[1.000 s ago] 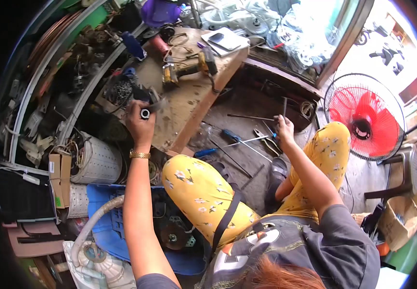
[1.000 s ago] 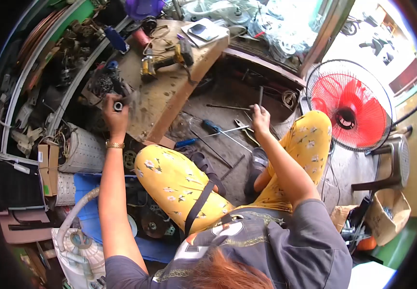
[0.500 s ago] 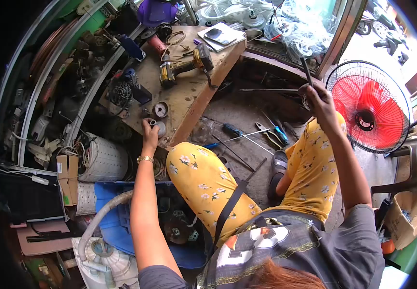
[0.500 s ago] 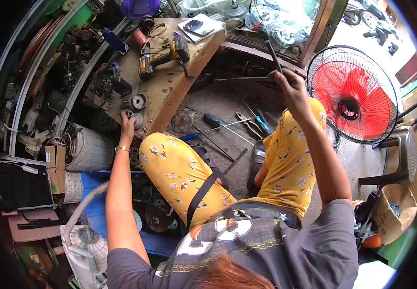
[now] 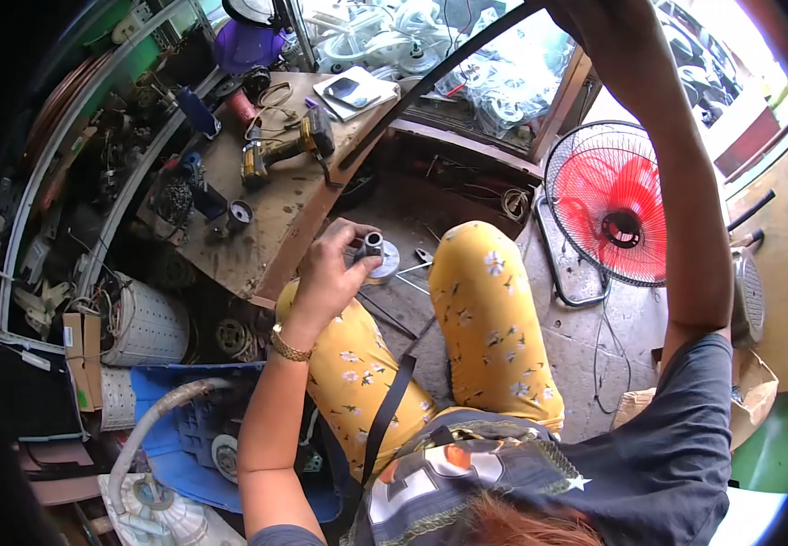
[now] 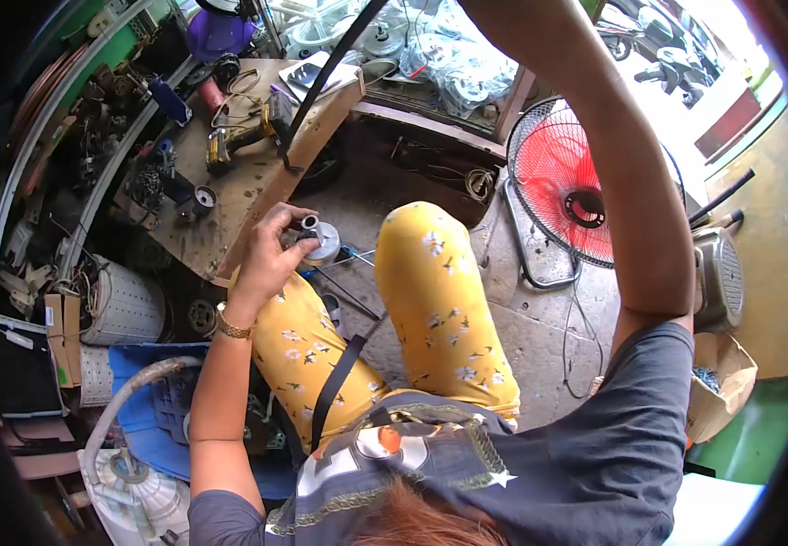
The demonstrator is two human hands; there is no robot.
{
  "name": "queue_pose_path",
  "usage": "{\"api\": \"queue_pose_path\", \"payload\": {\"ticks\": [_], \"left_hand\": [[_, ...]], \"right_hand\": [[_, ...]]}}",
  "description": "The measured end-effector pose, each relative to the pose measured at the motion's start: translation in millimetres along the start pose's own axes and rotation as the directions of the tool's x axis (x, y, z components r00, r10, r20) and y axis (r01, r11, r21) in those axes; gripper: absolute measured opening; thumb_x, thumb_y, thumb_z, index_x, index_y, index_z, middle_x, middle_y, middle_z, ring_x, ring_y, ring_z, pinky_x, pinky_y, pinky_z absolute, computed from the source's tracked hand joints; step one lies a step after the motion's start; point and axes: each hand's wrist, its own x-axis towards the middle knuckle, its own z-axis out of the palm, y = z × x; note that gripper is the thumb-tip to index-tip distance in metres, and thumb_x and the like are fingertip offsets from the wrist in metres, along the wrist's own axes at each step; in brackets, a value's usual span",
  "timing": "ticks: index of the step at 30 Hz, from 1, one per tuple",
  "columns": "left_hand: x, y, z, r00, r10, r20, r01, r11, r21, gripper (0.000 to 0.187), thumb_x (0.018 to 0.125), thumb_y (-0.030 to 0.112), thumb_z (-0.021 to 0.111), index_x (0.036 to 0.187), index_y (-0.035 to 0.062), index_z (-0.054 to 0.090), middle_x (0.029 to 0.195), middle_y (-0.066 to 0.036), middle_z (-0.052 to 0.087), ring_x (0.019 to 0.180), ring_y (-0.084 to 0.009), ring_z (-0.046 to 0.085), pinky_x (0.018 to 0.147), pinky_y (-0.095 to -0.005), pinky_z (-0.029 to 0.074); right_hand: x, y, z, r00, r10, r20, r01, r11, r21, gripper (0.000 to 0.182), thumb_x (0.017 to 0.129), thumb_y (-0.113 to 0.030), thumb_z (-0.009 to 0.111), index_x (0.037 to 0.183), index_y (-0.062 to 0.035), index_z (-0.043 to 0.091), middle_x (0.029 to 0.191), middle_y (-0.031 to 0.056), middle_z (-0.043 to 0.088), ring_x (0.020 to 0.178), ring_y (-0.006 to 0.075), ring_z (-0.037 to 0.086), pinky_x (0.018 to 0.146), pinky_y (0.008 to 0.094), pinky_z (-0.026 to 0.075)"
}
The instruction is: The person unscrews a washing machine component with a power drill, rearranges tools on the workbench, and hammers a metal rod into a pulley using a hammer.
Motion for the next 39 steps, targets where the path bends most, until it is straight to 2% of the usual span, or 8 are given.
{"api": "queue_pose_path", "payload": {"ticks": [2,15,18,27,30,31,35,39], "left_hand": [[-3,0,11,0.999,-0.036,-0.004,0.036,0.999,-0.039,0.026,0.069,-0.002,0.067,0.093,-0.0016,0.061,0.087,-0.007,0.059,0.083,-0.0155,0.058,0.075,-0.0275,0.046],[-17,2,8,0.994,-0.092,-0.065,0.101,0.982,0.162,0.030,0.064,0.005,0.074,0.090,-0.0029,0.061,0.085,-0.013,0.063,0.079,-0.0252,0.062,0.071,-0.0316,0.047],[-21,-1,4,0.995,-0.097,-0.015,0.098,0.988,0.116,0.031,0.063,0.005,0.074,0.089,-0.0039,0.060,0.087,-0.014,0.062,0.080,-0.0278,0.061,0.072,-0.0327,0.047],[-30,2,8,0.999,0.010,-0.038,0.002,0.953,0.302,0.031,0.070,0.003,0.068,0.095,0.0000,0.050,0.093,-0.011,0.058,0.081,-0.0272,0.060,0.078,-0.0329,0.045],[-32,-7,29,0.988,-0.138,-0.065,0.139,0.990,0.019,0.029,0.079,0.007,0.065,0.101,-0.0001,0.047,0.085,-0.010,0.054,0.077,-0.0249,0.058,0.074,-0.0338,0.046],[-33,-9,48,0.933,-0.350,-0.079,0.253,0.800,-0.544,0.018,0.085,0.011,0.060,0.094,0.0016,0.047,0.081,-0.005,0.050,0.076,-0.0161,0.053,0.072,-0.0302,0.044],[-43,-21,93,0.755,-0.248,-0.608,0.113,0.961,-0.251,0.017,0.087,0.010,0.057,0.094,0.0055,0.042,0.077,0.000,0.045,0.071,-0.0115,0.046,0.071,-0.0259,0.042],[-38,-31,86,0.810,-0.177,-0.559,0.029,0.964,-0.264,0.035,0.095,0.041,0.037,0.083,0.0082,0.039,0.066,0.001,0.034,0.057,-0.0087,0.033,0.076,-0.0280,0.041]], "right_hand": [[1,3,8,0.972,-0.209,-0.108,0.213,0.977,0.029,0.029,0.088,-0.023,0.051,0.069,-0.0020,0.057,0.060,0.0042,0.046,0.058,0.0135,0.040,0.056,0.0290,0.035],[-3,-12,24,0.957,0.086,0.277,-0.100,0.994,0.035,0.033,0.092,-0.029,0.046,0.077,-0.0020,0.057,0.066,0.0072,0.053,0.064,0.0147,0.049,0.061,0.0301,0.041],[12,5,44,0.929,-0.261,0.262,0.245,0.965,0.093,0.034,0.093,-0.029,0.044,0.078,-0.0014,0.058,0.069,0.0103,0.054,0.064,0.0197,0.051,0.062,0.0326,0.042],[51,-110,73,0.727,0.078,0.683,0.019,0.991,-0.133,0.035,0.091,-0.032,0.046,0.091,-0.0004,0.060,0.074,0.0147,0.059,0.068,0.0229,0.057,0.065,0.0357,0.046],[56,-109,112,0.679,-0.056,0.732,0.109,0.994,-0.025,0.037,0.090,-0.036,0.047,0.094,-0.0006,0.059,0.078,0.0148,0.060,0.068,0.0228,0.059,0.063,0.0337,0.047],[53,-102,122,0.666,-0.083,0.741,0.120,0.993,0.004,0.038,0.090,-0.037,0.047,0.095,-0.0006,0.059,0.079,0.0149,0.061,0.068,0.0227,0.059,0.063,0.0330,0.048],[58,-84,148,0.601,-0.235,0.764,0.098,0.970,0.221,0.043,0.088,-0.041,0.049,0.099,-0.0008,0.058,0.083,0.0150,0.062,0.068,0.0226,0.062,0.061,0.0302,0.050],[60,-32,133,0.565,-0.376,0.734,-0.153,0.827,0.541,0.048,0.087,-0.046,0.051,0.103,-0.0010,0.057,0.087,0.0152,0.064,0.068,0.0224,0.064,0.059,0.0275,0.052]]}}
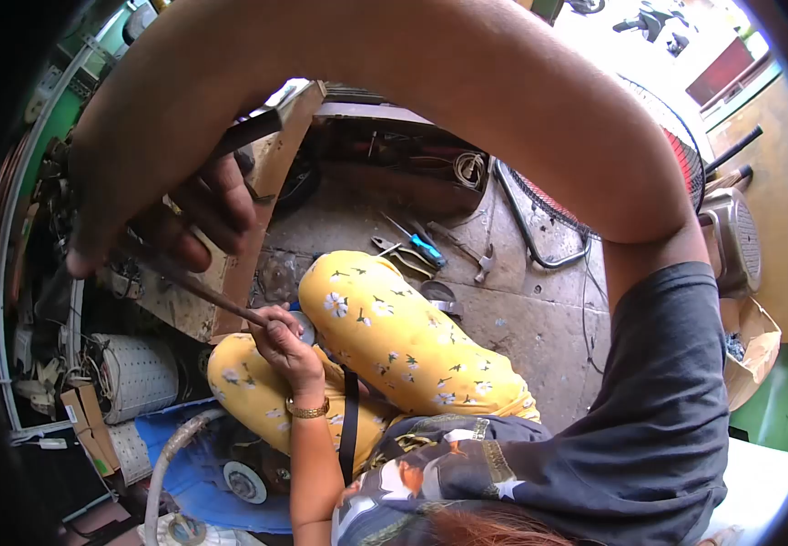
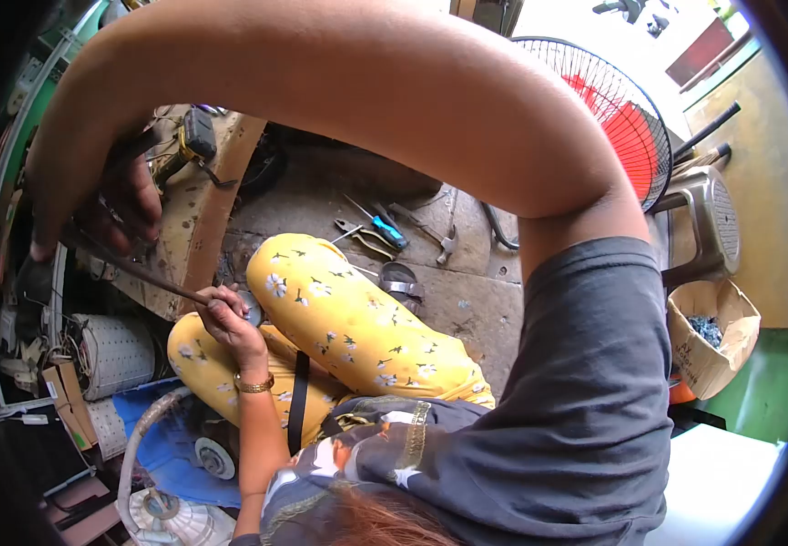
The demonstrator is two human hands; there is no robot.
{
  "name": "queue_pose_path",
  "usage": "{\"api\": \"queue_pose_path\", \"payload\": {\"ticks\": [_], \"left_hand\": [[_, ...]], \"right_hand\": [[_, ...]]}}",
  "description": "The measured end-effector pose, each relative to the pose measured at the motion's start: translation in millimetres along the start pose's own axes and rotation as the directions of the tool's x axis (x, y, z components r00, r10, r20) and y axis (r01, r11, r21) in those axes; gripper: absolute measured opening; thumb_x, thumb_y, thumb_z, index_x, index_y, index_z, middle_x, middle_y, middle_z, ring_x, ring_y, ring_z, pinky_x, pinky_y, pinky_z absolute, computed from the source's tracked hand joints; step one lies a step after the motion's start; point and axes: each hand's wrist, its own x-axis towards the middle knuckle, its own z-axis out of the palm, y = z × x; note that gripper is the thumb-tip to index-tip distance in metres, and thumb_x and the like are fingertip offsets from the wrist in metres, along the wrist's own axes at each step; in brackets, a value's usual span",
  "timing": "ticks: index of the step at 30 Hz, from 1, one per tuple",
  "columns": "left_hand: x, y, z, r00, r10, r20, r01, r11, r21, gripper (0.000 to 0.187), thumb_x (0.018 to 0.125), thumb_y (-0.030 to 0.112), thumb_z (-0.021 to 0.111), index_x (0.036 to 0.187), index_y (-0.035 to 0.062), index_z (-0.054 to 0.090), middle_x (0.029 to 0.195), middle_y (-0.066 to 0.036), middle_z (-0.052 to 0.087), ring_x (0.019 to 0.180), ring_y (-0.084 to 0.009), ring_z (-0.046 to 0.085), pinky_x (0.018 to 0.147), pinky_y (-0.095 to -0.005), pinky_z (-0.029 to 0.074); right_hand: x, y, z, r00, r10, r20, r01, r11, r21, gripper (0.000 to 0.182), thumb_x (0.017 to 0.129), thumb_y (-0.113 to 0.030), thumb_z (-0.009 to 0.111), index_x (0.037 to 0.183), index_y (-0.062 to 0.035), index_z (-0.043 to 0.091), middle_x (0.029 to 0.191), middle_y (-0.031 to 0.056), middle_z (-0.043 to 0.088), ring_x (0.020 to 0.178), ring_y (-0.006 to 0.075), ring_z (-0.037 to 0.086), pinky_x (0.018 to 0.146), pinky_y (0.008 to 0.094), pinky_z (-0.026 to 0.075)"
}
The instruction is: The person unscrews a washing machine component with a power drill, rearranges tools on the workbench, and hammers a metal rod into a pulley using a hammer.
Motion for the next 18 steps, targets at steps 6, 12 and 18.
{"api": "queue_pose_path", "payload": {"ticks": [6,12,18], "left_hand": [[9,-5,-5,1.000,-0.016,0.026,0.017,0.999,-0.027,0.028,0.097,0.031,0.036,0.079,0.0093,0.036,0.064,0.001,0.032,0.056,-0.0090,0.033,0.076,-0.0312,0.041],[11,-2,-20,0.987,-0.155,0.041,0.156,0.988,-0.014,0.034,0.088,0.030,0.053,0.067,0.0072,0.038,0.062,0.001,0.036,0.059,-0.0085,0.037,0.076,-0.0295,0.043],[7,-5,-14,0.974,-0.207,-0.094,0.207,0.978,-0.016,0.033,0.088,0.021,0.056,0.064,0.0052,0.040,0.058,0.003,0.039,0.058,-0.0070,0.035,0.055,-0.0246,0.031]], "right_hand": [[-94,245,-2,0.727,0.163,-0.667,0.066,0.950,0.304,0.027,0.089,-0.024,0.049,0.096,-0.0006,0.060,0.069,0.0112,0.059,0.073,0.0211,0.063,0.063,0.0287,0.049],[-204,538,323,0.157,0.975,-0.156,-0.939,0.196,0.284,0.055,0.087,-0.049,0.045,0.105,0.0000,0.062,0.113,0.0207,0.057,0.109,0.0361,0.053,0.093,0.0419,0.041],[-201,451,361,-0.227,0.929,-0.292,-0.746,0.028,0.666,0.068,0.084,-0.059,0.041,0.112,0.0006,0.056,0.111,0.0255,0.057,0.106,0.0386,0.054,0.089,0.0415,0.043]]}}
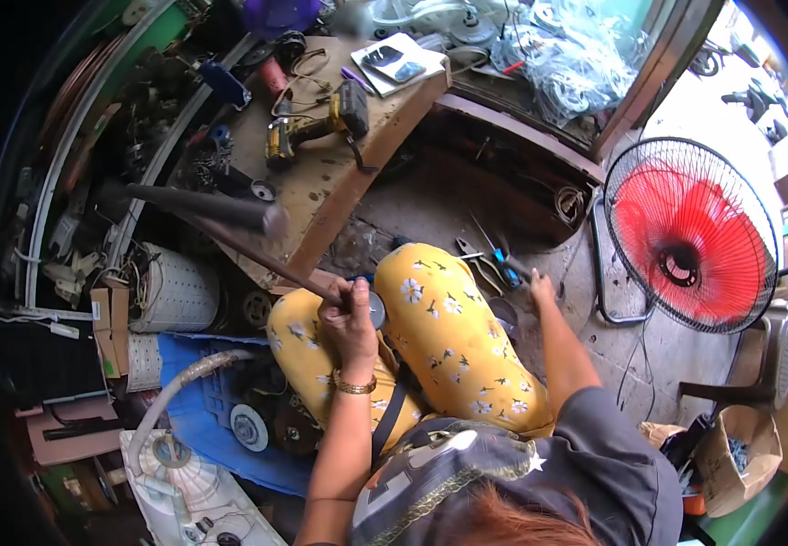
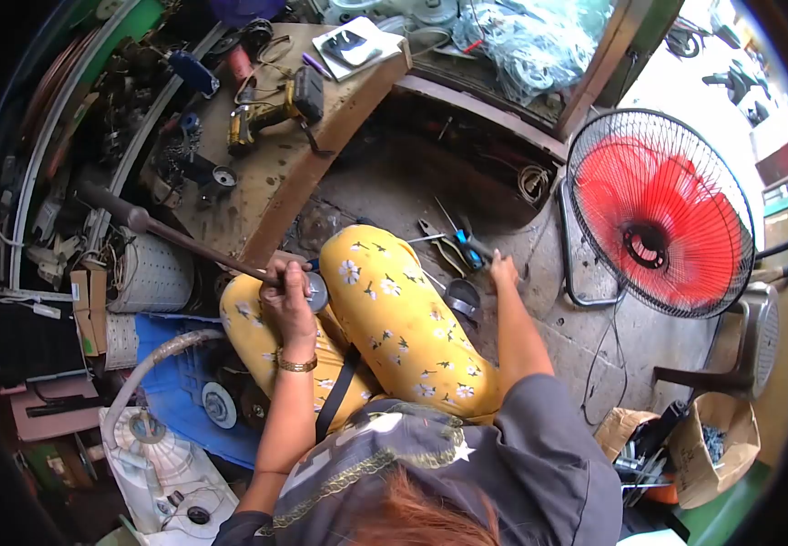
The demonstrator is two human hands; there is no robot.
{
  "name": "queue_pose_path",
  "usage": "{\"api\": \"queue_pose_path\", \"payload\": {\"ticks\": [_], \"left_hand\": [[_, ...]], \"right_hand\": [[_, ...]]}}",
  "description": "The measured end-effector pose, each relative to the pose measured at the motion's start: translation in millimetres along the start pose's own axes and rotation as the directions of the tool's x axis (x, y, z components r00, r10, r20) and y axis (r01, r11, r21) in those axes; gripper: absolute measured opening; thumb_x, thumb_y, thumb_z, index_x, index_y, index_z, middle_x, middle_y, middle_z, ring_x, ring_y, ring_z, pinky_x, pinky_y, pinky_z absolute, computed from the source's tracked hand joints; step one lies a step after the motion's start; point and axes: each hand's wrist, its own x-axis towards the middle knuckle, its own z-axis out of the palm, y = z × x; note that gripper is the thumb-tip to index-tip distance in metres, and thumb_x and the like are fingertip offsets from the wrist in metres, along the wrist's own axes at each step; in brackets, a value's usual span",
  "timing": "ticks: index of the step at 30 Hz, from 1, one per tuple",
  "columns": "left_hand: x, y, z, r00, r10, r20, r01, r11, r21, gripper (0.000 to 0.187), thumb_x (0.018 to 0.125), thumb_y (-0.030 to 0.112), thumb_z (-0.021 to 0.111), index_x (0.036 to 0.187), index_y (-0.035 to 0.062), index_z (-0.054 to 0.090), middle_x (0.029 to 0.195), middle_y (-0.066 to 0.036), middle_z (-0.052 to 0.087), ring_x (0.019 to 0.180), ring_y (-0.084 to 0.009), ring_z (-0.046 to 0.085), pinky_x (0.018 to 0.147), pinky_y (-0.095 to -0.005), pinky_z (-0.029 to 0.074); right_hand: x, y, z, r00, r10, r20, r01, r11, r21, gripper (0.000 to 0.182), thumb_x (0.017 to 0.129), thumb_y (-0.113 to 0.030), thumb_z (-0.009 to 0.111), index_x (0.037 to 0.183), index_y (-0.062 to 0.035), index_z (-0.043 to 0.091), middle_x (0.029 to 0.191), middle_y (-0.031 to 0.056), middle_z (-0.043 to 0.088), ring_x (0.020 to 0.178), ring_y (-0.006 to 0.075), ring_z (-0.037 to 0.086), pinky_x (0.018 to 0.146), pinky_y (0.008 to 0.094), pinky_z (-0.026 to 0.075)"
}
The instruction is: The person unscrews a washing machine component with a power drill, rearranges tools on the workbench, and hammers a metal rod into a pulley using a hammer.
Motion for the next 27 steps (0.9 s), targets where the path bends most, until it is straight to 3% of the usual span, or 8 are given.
{"api": "queue_pose_path", "payload": {"ticks": [8,10,15,17,20,22,23,27], "left_hand": [[-3,-3,6,0.997,0.025,-0.078,-0.016,0.993,0.114,0.040,0.092,0.026,0.049,0.060,0.0017,0.046,0.049,0.000,0.043,0.049,-0.0077,0.040,0.051,-0.0275,0.037],[-2,-2,11,0.995,0.041,-0.095,-0.047,0.996,-0.070,0.039,0.091,0.019,0.048,0.058,-0.0004,0.043,0.046,-0.001,0.040,0.050,-0.0050,0.036,0.044,-0.0296,0.028],[-4,12,11,0.992,0.042,-0.116,-0.040,0.999,0.021,0.046,0.091,0.026,0.050,0.053,0.0007,0.041,0.043,-0.001,0.035,0.043,-0.0071,0.034,0.042,-0.0311,0.027],[-4,10,11,0.990,0.076,-0.121,-0.071,0.996,0.047,0.046,0.091,0.026,0.050,0.053,0.0005,0.041,0.042,-0.001,0.036,0.043,-0.0075,0.034,0.042,-0.0313,0.027],[-7,15,12,0.996,0.049,-0.072,-0.047,0.998,0.032,0.045,0.091,0.026,0.050,0.055,0.0000,0.043,0.043,-0.003,0.037,0.044,-0.0089,0.035,0.042,-0.0320,0.028],[-9,17,10,0.998,0.018,-0.060,-0.013,0.996,0.089,0.044,0.091,0.025,0.051,0.056,-0.0001,0.043,0.044,-0.007,0.037,0.044,-0.0100,0.034,0.043,-0.0328,0.028],[-9,10,12,0.996,0.061,-0.070,-0.057,0.996,0.068,0.043,0.091,0.025,0.051,0.056,-0.0001,0.043,0.044,-0.007,0.037,0.044,-0.0102,0.034,0.043,-0.0328,0.028],[-9,-5,14,0.989,0.123,-0.080,-0.123,0.992,0.010,0.042,0.091,0.026,0.050,0.057,0.0005,0.044,0.045,-0.008,0.037,0.044,-0.0108,0.034,0.043,-0.0325,0.027]], "right_hand": [[-64,6,-17,0.887,0.334,0.319,-0.452,0.771,0.448,0.043,0.076,-0.005,0.052,0.119,-0.0002,0.046,0.108,0.0186,0.057,0.090,0.0290,0.061,0.074,0.0457,0.051],[3,66,10,0.944,0.245,0.223,-0.325,0.814,0.481,0.017,0.075,-0.004,0.047,0.090,0.0000,0.055,0.072,0.0110,0.053,0.050,0.0196,0.051,0.042,0.0354,0.044],[-82,-23,-133,0.587,-0.076,0.806,-0.556,0.686,0.469,0.022,0.085,-0.025,0.058,0.076,-0.0081,0.046,0.059,0.0036,0.044,0.044,0.0123,0.044,0.039,0.0284,0.039],[-171,-107,-208,0.720,-0.484,0.497,0.123,0.794,0.596,0.026,0.086,-0.033,0.060,0.090,-0.0101,0.048,0.060,0.0030,0.047,0.049,0.0110,0.049,0.039,0.0270,0.040],[-242,-197,-289,0.391,-0.911,0.135,0.747,0.399,0.532,0.030,0.088,-0.031,0.057,0.101,-0.0049,0.053,0.076,0.0022,0.053,0.059,0.0107,0.050,0.049,0.0265,0.042],[-279,-250,-339,0.605,-0.772,0.194,0.695,0.631,0.345,0.021,0.088,-0.024,0.050,0.088,-0.0056,0.059,0.065,0.0015,0.052,0.056,0.0094,0.046,0.053,0.0292,0.041],[-300,-270,-358,0.472,-0.877,0.088,0.878,0.477,0.036,0.028,0.090,-0.032,0.048,0.079,-0.0078,0.058,0.058,-0.0009,0.048,0.054,0.0078,0.044,0.049,0.0269,0.038],[-390,-323,-417,0.095,-0.988,-0.119,0.973,0.067,0.220,0.040,0.091,-0.045,0.045,0.099,-0.0080,0.058,0.057,-0.0058,0.043,0.037,0.0023,0.032,0.034,0.0181,0.024]]}}
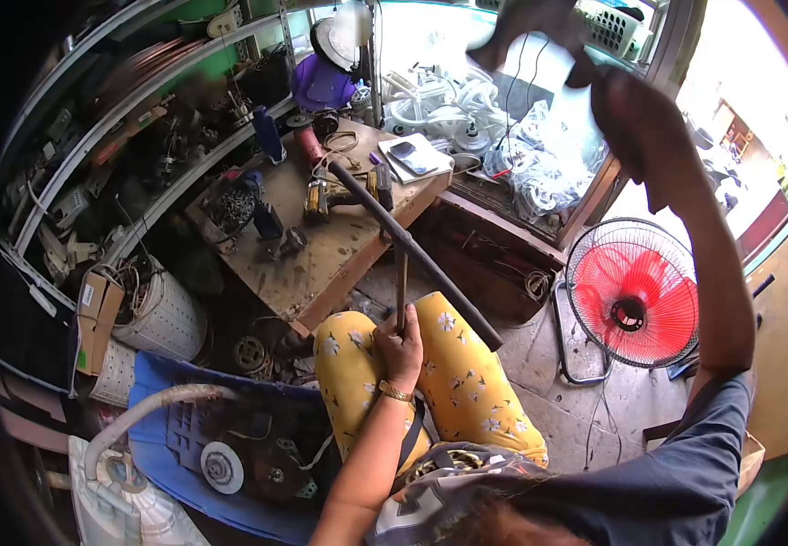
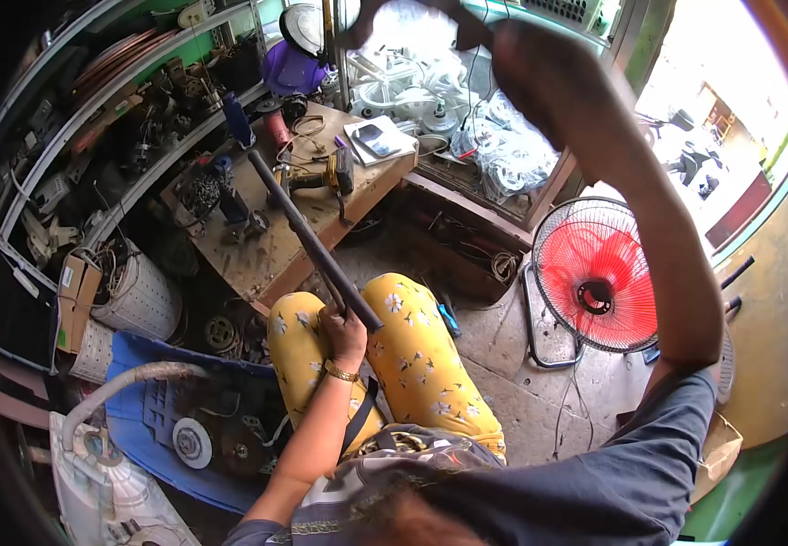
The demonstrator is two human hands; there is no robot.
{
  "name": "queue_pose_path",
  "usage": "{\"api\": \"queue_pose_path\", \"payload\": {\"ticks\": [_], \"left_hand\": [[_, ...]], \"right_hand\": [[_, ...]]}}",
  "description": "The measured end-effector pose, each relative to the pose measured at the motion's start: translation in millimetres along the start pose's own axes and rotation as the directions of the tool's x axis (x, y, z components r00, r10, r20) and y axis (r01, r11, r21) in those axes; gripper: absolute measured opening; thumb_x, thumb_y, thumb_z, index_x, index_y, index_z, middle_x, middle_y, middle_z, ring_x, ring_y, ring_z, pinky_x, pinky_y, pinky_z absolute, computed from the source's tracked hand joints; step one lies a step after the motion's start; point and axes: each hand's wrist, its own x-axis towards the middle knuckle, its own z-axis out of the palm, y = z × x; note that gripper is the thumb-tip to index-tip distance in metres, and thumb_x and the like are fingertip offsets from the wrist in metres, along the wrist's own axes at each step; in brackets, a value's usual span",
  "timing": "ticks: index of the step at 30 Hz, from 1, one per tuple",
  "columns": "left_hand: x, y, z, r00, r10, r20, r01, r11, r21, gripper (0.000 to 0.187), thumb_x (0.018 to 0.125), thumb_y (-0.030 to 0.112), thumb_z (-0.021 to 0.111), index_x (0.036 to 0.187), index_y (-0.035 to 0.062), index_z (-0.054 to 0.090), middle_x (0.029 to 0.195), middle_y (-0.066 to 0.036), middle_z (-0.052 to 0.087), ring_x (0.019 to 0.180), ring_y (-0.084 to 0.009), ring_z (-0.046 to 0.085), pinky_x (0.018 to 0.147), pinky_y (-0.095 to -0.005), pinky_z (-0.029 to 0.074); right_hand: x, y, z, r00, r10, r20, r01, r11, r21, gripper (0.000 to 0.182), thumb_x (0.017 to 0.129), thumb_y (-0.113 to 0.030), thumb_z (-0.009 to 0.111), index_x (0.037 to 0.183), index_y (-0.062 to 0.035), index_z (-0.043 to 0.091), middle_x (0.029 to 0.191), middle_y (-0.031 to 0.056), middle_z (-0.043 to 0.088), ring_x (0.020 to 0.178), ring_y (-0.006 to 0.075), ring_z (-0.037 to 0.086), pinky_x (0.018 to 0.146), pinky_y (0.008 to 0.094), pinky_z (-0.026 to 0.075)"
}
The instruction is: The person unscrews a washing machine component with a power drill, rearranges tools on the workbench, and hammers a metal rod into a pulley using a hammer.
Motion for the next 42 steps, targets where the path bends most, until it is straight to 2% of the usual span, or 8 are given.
{"api": "queue_pose_path", "payload": {"ticks": [6,18,23,27,29,34,39,42], "left_hand": [[0,8,1,0.999,0.025,-0.032,-0.026,0.999,-0.018,0.042,0.091,0.024,0.051,0.057,0.0006,0.044,0.045,-0.008,0.036,0.042,-0.0116,0.032,0.042,-0.0327,0.028],[1,20,-1,0.999,-0.038,0.015,0.037,0.998,0.052,0.037,0.091,0.022,0.051,0.063,-0.0030,0.051,0.047,-0.010,0.041,0.045,-0.0107,0.036,0.043,-0.0312,0.031],[1,19,1,0.999,0.032,0.028,-0.032,0.999,-0.005,0.039,0.091,0.022,0.052,0.060,-0.0014,0.046,0.047,-0.004,0.037,0.048,-0.0074,0.033,0.044,-0.0297,0.029],[1,8,3,1.000,0.020,0.011,-0.020,1.000,-0.021,0.042,0.091,0.024,0.051,0.058,-0.0005,0.044,0.046,-0.002,0.037,0.048,-0.0062,0.034,0.044,-0.0301,0.029],[0,14,-1,1.000,-0.018,0.000,0.018,0.999,0.052,0.042,0.091,0.024,0.052,0.058,-0.0011,0.044,0.045,-0.003,0.038,0.048,-0.0067,0.035,0.044,-0.0309,0.030],[1,19,1,0.999,-0.044,-0.019,0.046,0.991,0.122,0.043,0.089,0.025,0.052,0.056,-0.0013,0.047,0.044,-0.013,0.040,0.039,-0.0153,0.037,0.042,-0.0343,0.031],[-3,19,-2,1.000,0.002,0.006,-0.003,0.990,0.140,0.041,0.089,0.024,0.052,0.058,-0.0019,0.048,0.046,-0.015,0.041,0.039,-0.0158,0.037,0.042,-0.0338,0.031],[2,24,4,1.000,0.023,-0.003,-0.023,0.994,0.104,0.039,0.089,0.023,0.052,0.060,-0.0023,0.049,0.047,-0.015,0.042,0.040,-0.0150,0.037,0.043,-0.0332,0.032]], "right_hand": [[-12,-65,39,0.955,-0.044,0.294,0.214,0.786,-0.580,0.021,0.089,-0.022,0.048,0.099,-0.0077,0.059,0.067,0.0127,0.057,0.062,0.0242,0.056,0.061,0.0394,0.043],[-6,-66,48,0.847,-0.028,0.531,0.387,0.717,-0.580,0.019,0.090,-0.020,0.049,0.094,-0.0025,0.054,0.072,0.0098,0.056,0.063,0.0169,0.052,0.058,0.0366,0.039],[41,-27,-60,0.852,0.016,0.524,0.022,0.998,-0.065,0.025,0.089,-0.028,0.048,0.097,-0.0063,0.057,0.080,0.0046,0.060,0.072,0.0118,0.056,0.061,0.0333,0.046],[-11,-40,39,0.868,-0.423,0.259,0.495,0.711,-0.500,0.023,0.090,-0.025,0.050,0.091,-0.0027,0.056,0.063,0.0133,0.054,0.061,0.0235,0.055,0.058,0.0356,0.044],[-17,-41,37,0.899,-0.040,0.436,0.284,0.810,-0.512,0.024,0.089,-0.024,0.050,0.098,-0.0023,0.054,0.070,0.0209,0.052,0.062,0.0322,0.051,0.059,0.0392,0.041],[-3,-36,-39,0.981,-0.192,0.019,0.183,0.896,-0.405,0.022,0.088,-0.021,0.053,0.096,-0.0003,0.054,0.071,0.0149,0.057,0.061,0.0262,0.054,0.059,0.0356,0.044],[-26,-36,33,0.910,-0.128,0.394,0.358,0.723,-0.591,0.020,0.087,-0.020,0.054,0.095,-0.0012,0.054,0.071,0.0124,0.057,0.062,0.0239,0.055,0.060,0.0347,0.045],[-9,-35,-4,0.981,-0.144,0.132,0.194,0.797,-0.571,0.019,0.087,-0.019,0.054,0.095,-0.0018,0.055,0.070,0.0109,0.058,0.062,0.0226,0.056,0.061,0.0341,0.046]]}}
